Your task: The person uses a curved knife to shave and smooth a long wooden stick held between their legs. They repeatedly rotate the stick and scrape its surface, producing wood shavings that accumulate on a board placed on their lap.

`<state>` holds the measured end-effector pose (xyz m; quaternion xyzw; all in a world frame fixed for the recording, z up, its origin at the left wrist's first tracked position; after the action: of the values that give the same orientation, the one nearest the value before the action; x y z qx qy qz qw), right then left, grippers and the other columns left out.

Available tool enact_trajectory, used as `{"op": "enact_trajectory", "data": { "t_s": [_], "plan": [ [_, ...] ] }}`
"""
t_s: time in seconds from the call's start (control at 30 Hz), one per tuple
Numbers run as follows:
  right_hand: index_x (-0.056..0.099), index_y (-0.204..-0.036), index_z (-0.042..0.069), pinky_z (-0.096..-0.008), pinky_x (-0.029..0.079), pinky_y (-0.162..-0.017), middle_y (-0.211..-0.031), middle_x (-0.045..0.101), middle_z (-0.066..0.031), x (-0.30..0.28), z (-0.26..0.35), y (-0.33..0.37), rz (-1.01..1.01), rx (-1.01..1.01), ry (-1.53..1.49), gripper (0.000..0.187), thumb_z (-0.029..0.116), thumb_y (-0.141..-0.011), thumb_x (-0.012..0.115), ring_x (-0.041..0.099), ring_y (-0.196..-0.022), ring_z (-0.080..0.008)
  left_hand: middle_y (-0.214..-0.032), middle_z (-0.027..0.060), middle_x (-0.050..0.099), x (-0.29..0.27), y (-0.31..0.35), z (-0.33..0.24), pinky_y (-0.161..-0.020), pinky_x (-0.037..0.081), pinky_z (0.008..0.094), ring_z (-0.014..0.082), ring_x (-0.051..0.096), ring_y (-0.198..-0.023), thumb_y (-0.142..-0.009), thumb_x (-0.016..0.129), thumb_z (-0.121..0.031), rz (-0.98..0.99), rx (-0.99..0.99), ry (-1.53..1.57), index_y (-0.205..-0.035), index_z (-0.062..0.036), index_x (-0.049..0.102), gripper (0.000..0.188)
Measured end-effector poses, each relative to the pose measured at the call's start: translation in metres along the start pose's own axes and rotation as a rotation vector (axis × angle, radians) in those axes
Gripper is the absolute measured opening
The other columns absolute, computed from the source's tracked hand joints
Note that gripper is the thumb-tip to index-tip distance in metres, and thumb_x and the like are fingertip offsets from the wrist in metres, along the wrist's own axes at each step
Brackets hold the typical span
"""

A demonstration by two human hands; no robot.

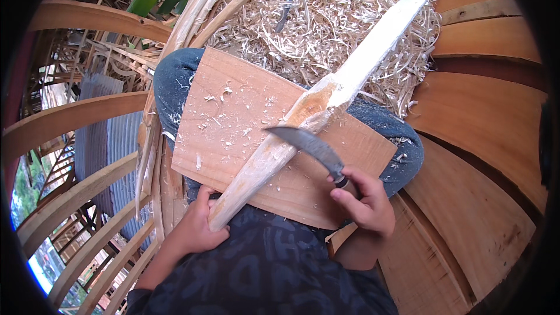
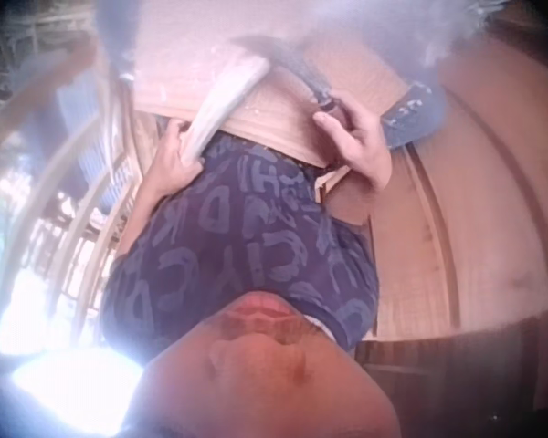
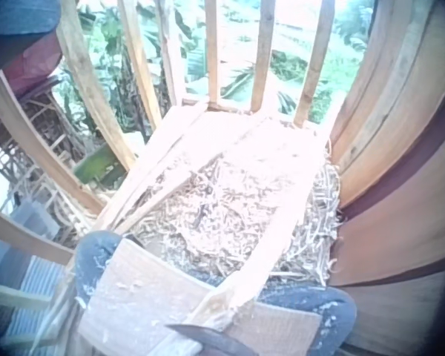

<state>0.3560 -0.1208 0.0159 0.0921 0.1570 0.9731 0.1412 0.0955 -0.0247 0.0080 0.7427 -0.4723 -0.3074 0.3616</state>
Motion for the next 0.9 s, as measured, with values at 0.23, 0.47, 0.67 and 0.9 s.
{"op": "enact_trajectory", "data": {
  "t_s": [0.23, 0.47, 0.67, 0.9],
  "plan": [
    [0.049, -0.109, 0.002, -0.0195, 0.029, -0.035, -0.060, 0.046, 0.0004, -0.039, -0.002, 0.016, -0.364, 0.041, -0.361, 0.018, 0.011, -0.093, 0.052, 0.036, -0.038, -0.0029, -0.095, 0.0136, 0.057, -0.003, -0.002, -0.008, -0.081, 0.042, 0.0306, 0.0177, 0.055, -0.088, -0.066, 0.062, -0.001, -0.086, 0.107, -0.133, -0.122, 0.0000, 0.030, 0.064],
    [0.058, -0.101, 0.000, -0.0199, 0.040, -0.060, -0.076, 0.056, 0.0024, -0.002, -0.011, -0.001, -0.155, 0.150, -0.009, 0.023, 0.005, -0.081, 0.069, 0.048, -0.067, -0.0029, -0.087, 0.0178, 0.060, -0.008, 0.007, -0.026, -0.075, 0.046, 0.0343, 0.0278, 0.062, -0.083, -0.067, 0.064, -0.006, -0.237, 0.070, -0.266, -0.107, -0.0009, 0.043, 0.046],
    [0.059, -0.099, 0.000, -0.0217, 0.043, -0.063, -0.077, 0.059, -0.0003, -0.006, -0.013, 0.000, -0.218, 0.121, -0.053, 0.022, 0.006, -0.081, 0.070, 0.053, -0.072, -0.0052, -0.080, 0.0216, 0.062, -0.018, 0.021, -0.048, -0.069, 0.049, 0.0420, 0.0393, 0.063, -0.079, -0.073, 0.074, -0.029, -0.321, 0.108, -0.513, -0.101, -0.0010, 0.048, 0.047],
    [0.060, -0.092, -0.001, -0.0293, 0.047, -0.057, -0.075, 0.064, -0.0126, 0.011, 0.020, -0.005, -0.290, -0.004, 0.444, 0.014, 0.004, -0.080, 0.066, 0.062, -0.063, -0.0200, -0.077, 0.0220, 0.063, -0.027, 0.023, -0.050, -0.065, 0.049, 0.0442, 0.0411, 0.063, -0.073, -0.082, 0.068, -0.041, -0.369, 0.160, -0.527, -0.106, -0.0003, 0.048, 0.052]
  ]
}}
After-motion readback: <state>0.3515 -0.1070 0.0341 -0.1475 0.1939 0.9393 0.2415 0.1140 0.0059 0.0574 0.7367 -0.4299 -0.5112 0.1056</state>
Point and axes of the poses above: each hand's wrist, its own y-axis away from the middle knuckle, its own x-axis out of the palm, z = x × y, the point moved 10 cm from there along -y, towards the middle knuckle
